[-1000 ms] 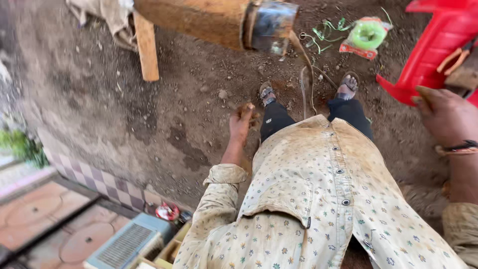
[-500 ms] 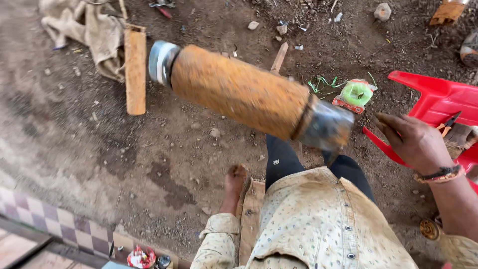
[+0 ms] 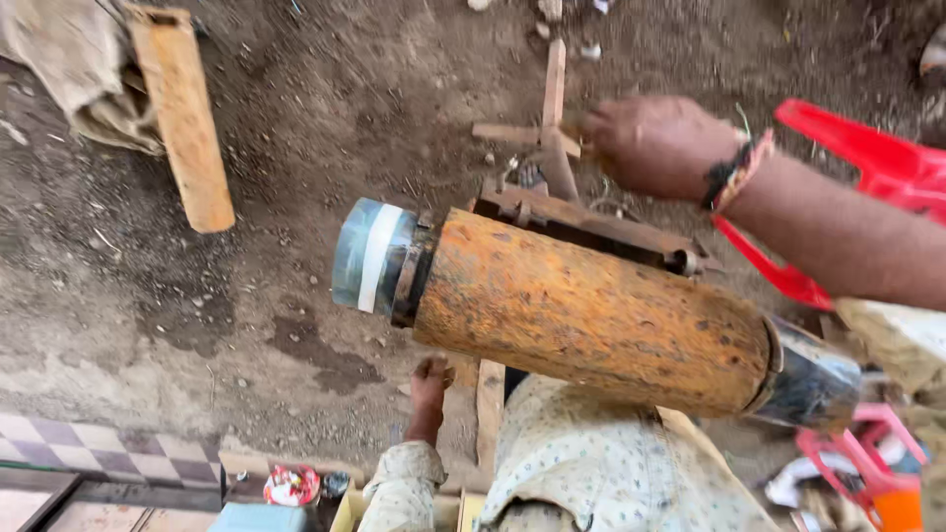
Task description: The person secures a metal pipe segment to a wooden stand using a hammer and a strap. They then wrap white tape around the joint to reinforce the connection.
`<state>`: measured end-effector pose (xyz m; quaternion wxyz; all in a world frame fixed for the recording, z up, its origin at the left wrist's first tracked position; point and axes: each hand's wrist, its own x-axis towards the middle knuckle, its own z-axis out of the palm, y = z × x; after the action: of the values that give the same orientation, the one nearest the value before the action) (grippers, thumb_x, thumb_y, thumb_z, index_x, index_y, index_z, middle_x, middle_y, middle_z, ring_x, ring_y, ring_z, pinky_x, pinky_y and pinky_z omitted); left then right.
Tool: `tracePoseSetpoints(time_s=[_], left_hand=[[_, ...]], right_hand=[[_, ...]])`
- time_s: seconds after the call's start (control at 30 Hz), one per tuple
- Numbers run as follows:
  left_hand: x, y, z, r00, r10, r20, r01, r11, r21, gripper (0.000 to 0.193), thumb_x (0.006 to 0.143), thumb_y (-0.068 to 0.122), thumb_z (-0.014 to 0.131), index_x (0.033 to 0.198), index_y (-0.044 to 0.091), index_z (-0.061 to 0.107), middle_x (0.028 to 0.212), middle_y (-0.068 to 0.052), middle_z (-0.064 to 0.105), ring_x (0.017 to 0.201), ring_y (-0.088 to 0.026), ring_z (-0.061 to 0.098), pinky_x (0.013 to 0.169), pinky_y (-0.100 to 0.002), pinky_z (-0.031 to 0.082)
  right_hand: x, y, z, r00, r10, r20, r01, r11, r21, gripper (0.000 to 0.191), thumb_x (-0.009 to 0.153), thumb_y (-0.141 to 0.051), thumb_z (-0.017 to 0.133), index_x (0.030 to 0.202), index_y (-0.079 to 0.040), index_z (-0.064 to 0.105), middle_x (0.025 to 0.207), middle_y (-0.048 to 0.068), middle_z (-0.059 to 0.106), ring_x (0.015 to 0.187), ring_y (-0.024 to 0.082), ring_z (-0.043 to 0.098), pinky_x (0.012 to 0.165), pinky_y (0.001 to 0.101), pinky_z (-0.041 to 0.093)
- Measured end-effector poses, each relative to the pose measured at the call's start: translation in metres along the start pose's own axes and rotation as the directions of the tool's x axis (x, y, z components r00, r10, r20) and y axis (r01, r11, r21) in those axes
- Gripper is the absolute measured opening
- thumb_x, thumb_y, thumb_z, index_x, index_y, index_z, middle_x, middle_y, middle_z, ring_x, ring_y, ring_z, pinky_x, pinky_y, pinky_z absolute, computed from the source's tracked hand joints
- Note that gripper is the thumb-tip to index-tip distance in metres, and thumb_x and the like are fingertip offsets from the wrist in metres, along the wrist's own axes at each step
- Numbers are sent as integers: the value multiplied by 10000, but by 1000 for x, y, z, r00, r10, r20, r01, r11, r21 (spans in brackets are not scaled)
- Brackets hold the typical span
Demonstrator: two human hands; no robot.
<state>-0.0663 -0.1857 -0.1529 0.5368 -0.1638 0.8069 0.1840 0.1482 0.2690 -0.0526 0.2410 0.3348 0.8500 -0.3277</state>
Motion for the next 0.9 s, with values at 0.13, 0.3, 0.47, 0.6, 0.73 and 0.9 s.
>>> tracePoseSetpoints(time_s=[0.13,0.3,0.47,0.6,0.73,0.9], left_hand=[[5,6,-3,991,-129,32,131,990,-57,457,921,179,641,1334,15,536,1099,-123,722,877,-219,752,746,-325,605],[10,35,11,988,51,149,-66,993,94,456,958,142,600,1383,13,498,1192,-114,665,979,-213,683,829,-343,578],[10,71,32,965,160,206,-183,979,94,525,1000,155,574,1498,83,425,1370,-62,581,1183,-205,583,959,-358,517],[12,80,38,933,244,264,-208,965,-160,534,1036,209,582,1526,162,374,1448,20,521,1280,-146,530,1006,-316,483],[2,74,39,957,162,240,-226,937,266,429,892,97,613,1320,62,627,1129,-101,712,950,-228,701,724,-394,600],[-60,85,34,876,31,481,-147,968,205,301,944,336,699,1024,51,753,829,-70,754,726,-213,703,613,-351,562]], right_hand=[[5,22,5,997,-34,-74,25,992,-126,393,1051,-227,544,1425,-116,594,1059,118,707,968,268,697,877,412,589],[-43,47,11,987,-15,-158,2,996,-85,402,1003,-311,597,1361,-130,626,1080,114,705,1002,310,695,879,457,583],[-126,65,25,953,283,-113,-287,957,-27,457,1010,-304,668,1442,-168,611,1118,142,694,1015,364,677,815,483,565],[-194,84,51,873,280,-399,-222,957,185,388,1041,-240,647,1416,-141,635,1189,151,690,1090,361,661,920,477,549],[-255,86,111,784,508,-356,-402,853,332,351,1061,-233,638,1399,-144,670,1149,169,698,1067,371,670,931,485,545],[-294,86,221,682,636,-360,-516,768,380,340,1043,-319,633,1326,-145,701,1174,180,716,1064,379,688,896,483,563]])
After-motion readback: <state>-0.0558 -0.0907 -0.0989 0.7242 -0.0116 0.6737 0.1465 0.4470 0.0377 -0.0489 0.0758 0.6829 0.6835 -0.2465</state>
